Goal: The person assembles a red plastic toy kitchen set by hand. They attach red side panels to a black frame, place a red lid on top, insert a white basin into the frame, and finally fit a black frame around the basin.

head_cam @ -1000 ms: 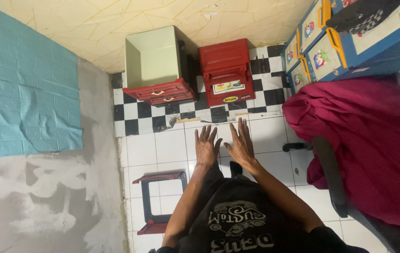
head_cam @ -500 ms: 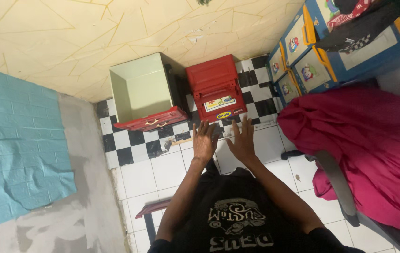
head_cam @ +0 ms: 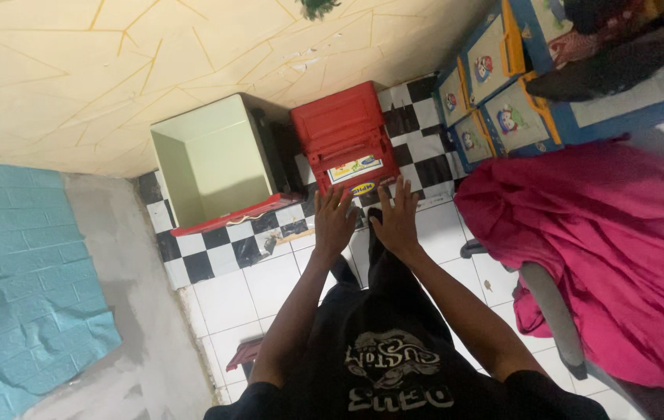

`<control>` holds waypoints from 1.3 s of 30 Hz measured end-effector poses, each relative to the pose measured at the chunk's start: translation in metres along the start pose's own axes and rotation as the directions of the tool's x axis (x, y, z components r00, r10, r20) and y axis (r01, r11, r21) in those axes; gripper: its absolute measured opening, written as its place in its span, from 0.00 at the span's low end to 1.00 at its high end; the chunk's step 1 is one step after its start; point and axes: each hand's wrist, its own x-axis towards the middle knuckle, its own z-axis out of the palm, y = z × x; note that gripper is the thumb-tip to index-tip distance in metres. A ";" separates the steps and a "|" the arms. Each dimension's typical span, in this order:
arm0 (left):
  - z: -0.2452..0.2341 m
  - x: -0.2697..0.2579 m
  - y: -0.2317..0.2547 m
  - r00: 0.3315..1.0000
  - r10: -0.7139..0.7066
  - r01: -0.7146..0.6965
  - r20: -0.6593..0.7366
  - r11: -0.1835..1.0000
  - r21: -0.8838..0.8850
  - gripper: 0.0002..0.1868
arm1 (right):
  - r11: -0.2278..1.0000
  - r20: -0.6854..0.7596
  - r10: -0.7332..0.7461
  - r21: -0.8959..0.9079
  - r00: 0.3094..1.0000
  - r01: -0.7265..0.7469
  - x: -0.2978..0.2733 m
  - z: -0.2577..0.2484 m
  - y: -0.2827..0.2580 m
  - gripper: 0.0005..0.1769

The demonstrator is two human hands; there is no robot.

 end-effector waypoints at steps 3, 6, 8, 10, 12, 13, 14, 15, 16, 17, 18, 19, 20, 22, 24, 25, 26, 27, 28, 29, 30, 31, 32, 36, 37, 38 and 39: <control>0.010 0.020 0.000 0.999 -0.029 0.029 -0.040 0.999 -0.014 0.21 | 0.999 0.045 -0.003 -0.037 0.999 0.005 0.028 -0.003 0.011 0.46; 0.027 0.036 -0.011 0.996 -0.029 0.027 -0.084 0.999 -0.029 0.20 | 0.999 0.071 -0.042 -0.028 0.997 0.044 0.053 0.002 0.027 0.45; 0.042 0.048 -0.020 0.996 -0.065 0.065 -0.063 0.998 -0.013 0.20 | 0.995 0.086 -0.079 -0.048 0.993 0.083 0.072 0.012 0.039 0.43; 0.058 0.053 -0.030 0.994 -0.102 0.103 -0.036 0.995 0.003 0.21 | 0.990 0.100 -0.124 -0.062 0.987 0.130 0.083 0.027 0.051 0.43; 0.078 0.065 -0.044 0.991 -0.129 0.129 -0.021 0.992 0.016 0.22 | 0.978 0.098 -0.187 -0.079 0.978 0.195 0.098 0.046 0.064 0.45; 0.088 0.069 -0.051 0.990 -0.142 0.142 -0.017 0.990 0.008 0.23 | 0.979 0.122 -0.178 -0.079 0.977 0.188 0.106 0.056 0.071 0.45; 0.098 0.074 -0.058 0.988 -0.156 0.156 -0.013 0.988 0.001 0.23 | 0.980 0.145 -0.169 -0.079 0.975 0.181 0.113 0.068 0.078 0.46; 0.109 0.077 -0.066 0.986 -0.169 0.169 -0.007 0.986 -0.005 0.24 | 0.982 0.169 -0.158 -0.077 0.973 0.173 0.120 0.081 0.085 0.46; 0.120 0.079 -0.074 0.985 -0.173 0.173 -0.022 0.985 -0.020 0.26 | 0.983 0.176 -0.144 -0.088 0.974 0.161 0.126 0.095 0.092 0.46; 0.134 0.084 -0.085 0.984 -0.172 0.171 -0.042 0.985 -0.033 0.28 | 0.984 0.177 -0.132 -0.099 0.975 0.151 0.137 0.112 0.099 0.45; 0.148 0.089 -0.097 0.983 -0.171 0.168 -0.062 0.985 -0.046 0.30 | 0.984 0.178 -0.119 -0.110 0.977 0.140 0.146 0.129 0.108 0.45; 0.162 0.091 -0.110 0.985 -0.165 0.164 -0.043 0.986 -0.032 0.31 | 0.984 0.230 -0.094 -0.129 0.969 0.126 0.153 0.145 0.116 0.46; 0.178 0.093 -0.124 0.987 -0.160 0.159 -0.024 0.987 -0.018 0.32 | 0.982 0.281 -0.068 -0.148 0.957 0.113 0.159 0.162 0.126 0.47; 0.213 0.098 -0.152 0.991 -0.135 0.135 -0.015 0.991 0.018 0.33 | 0.977 0.358 -0.024 -0.188 0.933 0.097 0.171 0.196 0.148 0.49; 0.251 0.102 -0.182 0.995 -0.092 0.095 -0.036 0.993 0.069 0.31 | 0.970 0.406 0.007 -0.224 0.914 0.092 0.183 0.232 0.169 0.51; 0.269 0.104 -0.199 0.996 -0.089 0.089 -0.003 0.992 0.087 0.32 | 0.964 0.395 -0.012 -0.239 0.919 0.116 0.189 0.250 0.180 0.49; 0.287 0.105 -0.215 0.996 -0.086 0.083 0.029 0.991 0.104 0.33 | 0.957 0.383 -0.033 -0.254 0.923 0.140 0.195 0.267 0.192 0.47; 0.305 0.106 -0.233 0.995 -0.081 0.073 0.061 0.990 0.123 0.34 | 0.950 0.369 -0.054 -0.268 0.928 0.162 0.201 0.284 0.202 0.44; 0.322 0.107 -0.249 0.993 -0.086 0.068 0.082 0.977 0.201 0.33 | 0.944 0.365 -0.064 -0.280 0.929 0.175 0.206 0.301 0.212 0.44; 0.340 0.108 -0.263 0.991 -0.088 0.056 0.105 0.959 0.277 0.32 | 0.938 0.358 -0.071 -0.293 0.931 0.184 0.211 0.316 0.222 0.43; 0.356 0.110 -0.277 0.988 -0.091 0.041 0.127 0.936 0.350 0.31 | 0.932 0.351 -0.078 -0.306 0.933 0.193 0.217 0.332 0.231 0.42; 0.372 0.114 -0.291 0.984 -0.107 0.042 0.142 0.916 0.398 0.32 | 0.922 0.360 -0.070 -0.332 0.930 0.198 0.228 0.347 0.240 0.43; 0.387 0.121 -0.305 0.980 -0.123 0.041 0.157 0.895 0.445 0.33 | 0.912 0.368 -0.061 -0.358 0.928 0.202 0.242 0.363 0.247 0.44; 0.423 0.122 -0.341 0.968 -0.210 0.171 0.137 0.953 0.251 0.38 | 0.793 0.412 -0.064 -0.533 0.909 0.297 0.265 0.404 0.268 0.42; 0.428 0.122 -0.345 0.968 -0.201 0.156 0.152 0.952 0.264 0.38 | 0.814 0.404 -0.094 -0.496 0.910 0.304 0.266 0.407 0.272 0.41; 0.431 0.122 -0.348 0.967 -0.192 0.141 0.167 0.950 0.277 0.37 | 0.833 0.394 -0.124 -0.458 0.911 0.311 0.266 0.410 0.275 0.41; 0.434 0.125 -0.352 0.968 -0.181 0.125 0.174 0.948 0.292 0.37 | 0.848 0.378 -0.159 -0.421 0.912 0.322 0.270 0.413 0.277 0.40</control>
